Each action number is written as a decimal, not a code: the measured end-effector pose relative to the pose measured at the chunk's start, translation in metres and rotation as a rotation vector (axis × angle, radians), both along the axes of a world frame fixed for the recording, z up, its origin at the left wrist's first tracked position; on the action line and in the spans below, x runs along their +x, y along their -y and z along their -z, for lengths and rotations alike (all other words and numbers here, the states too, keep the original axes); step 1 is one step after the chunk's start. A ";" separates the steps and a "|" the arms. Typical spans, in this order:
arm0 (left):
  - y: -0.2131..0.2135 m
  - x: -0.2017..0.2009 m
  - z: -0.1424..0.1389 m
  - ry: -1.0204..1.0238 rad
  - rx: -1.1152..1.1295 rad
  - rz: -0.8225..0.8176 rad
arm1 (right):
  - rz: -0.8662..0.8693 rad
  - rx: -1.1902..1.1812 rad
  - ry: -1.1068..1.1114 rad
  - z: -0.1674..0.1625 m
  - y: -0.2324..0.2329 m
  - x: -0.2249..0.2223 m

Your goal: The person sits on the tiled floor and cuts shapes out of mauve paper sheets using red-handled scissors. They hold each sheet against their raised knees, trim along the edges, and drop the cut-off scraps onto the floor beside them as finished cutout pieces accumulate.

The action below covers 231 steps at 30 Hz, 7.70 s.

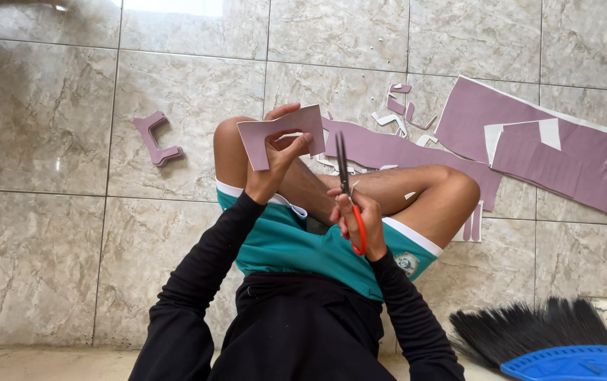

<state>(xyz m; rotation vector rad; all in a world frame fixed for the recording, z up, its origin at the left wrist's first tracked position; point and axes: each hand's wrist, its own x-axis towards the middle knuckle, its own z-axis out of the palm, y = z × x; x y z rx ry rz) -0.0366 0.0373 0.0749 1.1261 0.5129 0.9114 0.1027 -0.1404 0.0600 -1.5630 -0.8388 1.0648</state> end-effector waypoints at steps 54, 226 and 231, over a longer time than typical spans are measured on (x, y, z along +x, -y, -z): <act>0.064 0.017 -0.017 0.024 -0.234 -0.062 | -0.035 0.178 -0.230 -0.019 -0.017 -0.013; 0.049 -0.022 -0.038 -0.180 0.043 -0.038 | -0.042 0.154 -0.090 -0.007 -0.022 -0.025; 0.045 -0.024 -0.042 -0.159 -0.027 0.019 | -0.109 0.367 0.244 -0.012 -0.016 -0.019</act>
